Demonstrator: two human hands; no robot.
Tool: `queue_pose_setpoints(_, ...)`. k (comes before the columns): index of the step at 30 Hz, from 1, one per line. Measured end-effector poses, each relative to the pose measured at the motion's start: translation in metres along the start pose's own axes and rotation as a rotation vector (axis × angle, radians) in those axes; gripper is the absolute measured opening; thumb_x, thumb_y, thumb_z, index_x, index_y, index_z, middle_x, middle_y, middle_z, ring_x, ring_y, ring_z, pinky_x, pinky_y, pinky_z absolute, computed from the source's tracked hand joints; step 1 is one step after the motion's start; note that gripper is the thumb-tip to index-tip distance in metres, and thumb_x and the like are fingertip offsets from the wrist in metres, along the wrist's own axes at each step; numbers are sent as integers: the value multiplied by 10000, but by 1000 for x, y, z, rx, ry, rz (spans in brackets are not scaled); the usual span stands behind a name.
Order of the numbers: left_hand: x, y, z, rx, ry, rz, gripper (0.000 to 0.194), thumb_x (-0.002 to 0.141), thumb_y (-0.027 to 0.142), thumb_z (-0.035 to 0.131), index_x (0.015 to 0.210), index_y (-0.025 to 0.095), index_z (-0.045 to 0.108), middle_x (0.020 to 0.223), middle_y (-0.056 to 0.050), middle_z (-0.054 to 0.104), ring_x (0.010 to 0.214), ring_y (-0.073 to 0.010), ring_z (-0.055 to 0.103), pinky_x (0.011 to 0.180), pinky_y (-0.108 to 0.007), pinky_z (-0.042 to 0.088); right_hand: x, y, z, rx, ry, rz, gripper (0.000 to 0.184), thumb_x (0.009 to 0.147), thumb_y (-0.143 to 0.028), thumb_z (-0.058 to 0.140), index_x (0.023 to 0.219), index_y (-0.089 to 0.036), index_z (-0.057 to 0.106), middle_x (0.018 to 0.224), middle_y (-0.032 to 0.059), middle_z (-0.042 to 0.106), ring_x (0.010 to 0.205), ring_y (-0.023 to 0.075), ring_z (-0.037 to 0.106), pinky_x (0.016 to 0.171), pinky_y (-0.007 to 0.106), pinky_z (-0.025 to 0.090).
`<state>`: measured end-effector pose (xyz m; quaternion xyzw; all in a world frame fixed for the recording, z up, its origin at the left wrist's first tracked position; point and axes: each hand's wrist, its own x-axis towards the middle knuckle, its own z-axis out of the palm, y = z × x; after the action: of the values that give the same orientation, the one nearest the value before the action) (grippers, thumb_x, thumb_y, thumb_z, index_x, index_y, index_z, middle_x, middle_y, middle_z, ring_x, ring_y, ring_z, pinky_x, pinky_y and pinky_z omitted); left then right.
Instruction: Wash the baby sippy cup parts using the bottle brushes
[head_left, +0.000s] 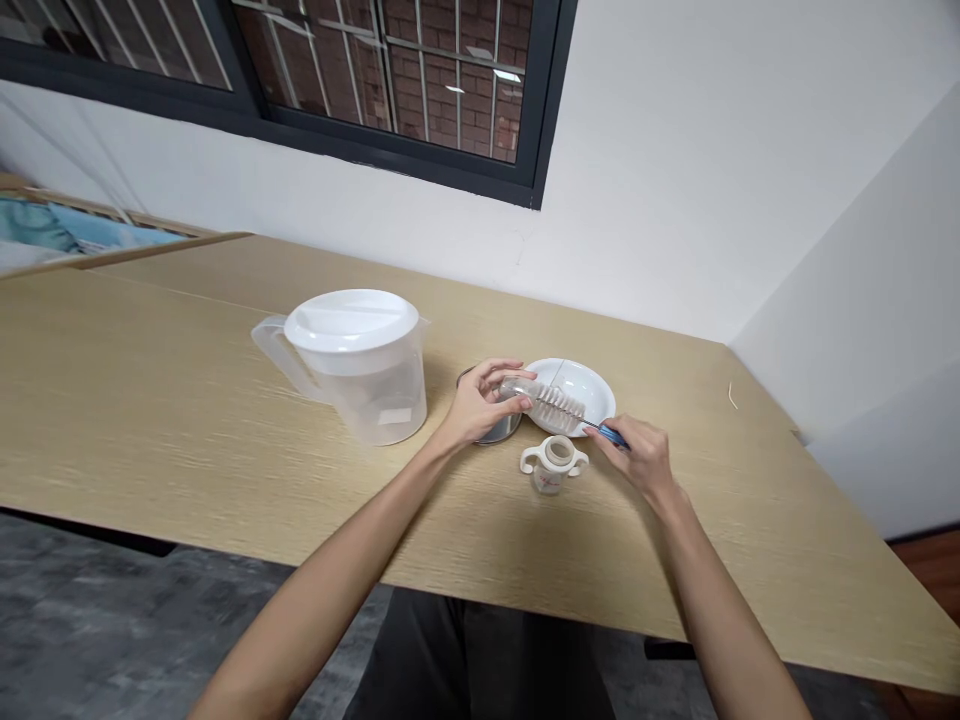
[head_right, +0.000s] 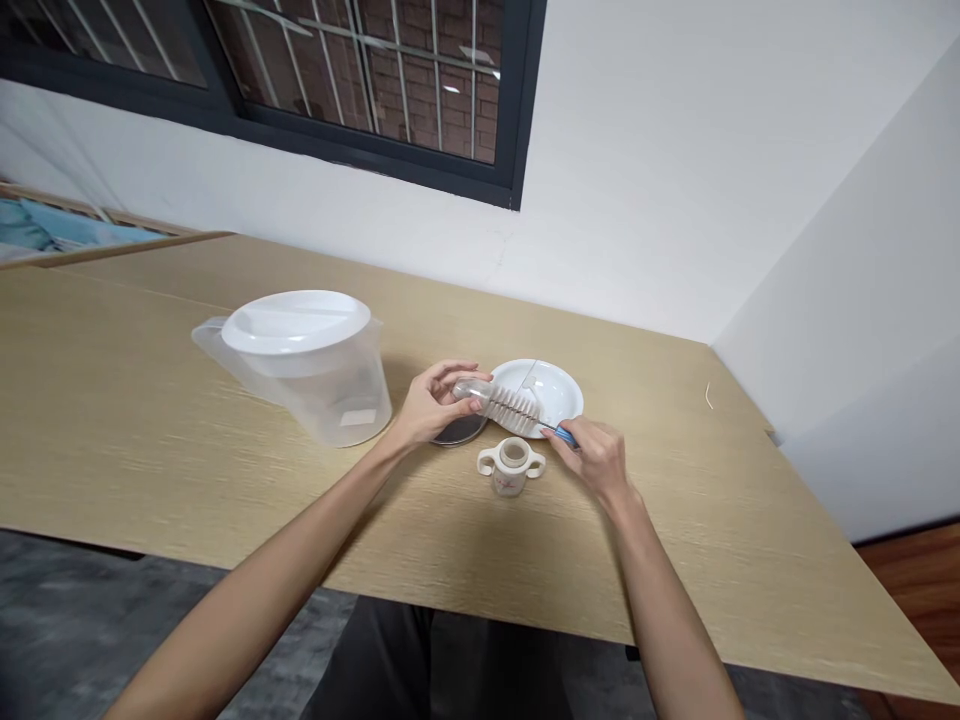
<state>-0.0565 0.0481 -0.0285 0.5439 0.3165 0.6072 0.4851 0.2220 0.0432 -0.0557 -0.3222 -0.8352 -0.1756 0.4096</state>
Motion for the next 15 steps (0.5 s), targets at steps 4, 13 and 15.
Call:
queue_pose_setpoints(4, -1, 1, 0, -2, -5, -6, 636, 560, 302, 907, 1094, 146, 599, 1077, -157, 744, 955, -250, 710, 823, -356, 555, 5, -3, -6, -208, -17, -141, 144, 903, -287, 666, 816, -177, 637, 615, -13, 645, 539, 98, 549, 567, 272, 326)
queue_pose_setpoints(13, 0, 3, -4, 18, -26, -5, 640, 562, 331, 908, 1102, 162, 608, 1067, -150, 751, 931, -247, 711, 792, -335, 550, 3, -3, 1, -169, -198, -29, 369, 1002, -410, 477, 754, -196, 646, 589, 11, 642, 486, 108, 517, 529, 288, 272)
queue_pose_setpoints(15, 1, 1, -4, 28, 2, -19, 629, 577, 353, 902, 1100, 159, 610, 1061, -149, 753, 895, -235, 714, 762, -318, 547, 1, -2, 2, -129, -216, 9, 336, 1017, -390, 444, 852, -198, 664, 662, 20, 683, 527, 117, 567, 522, 284, 290)
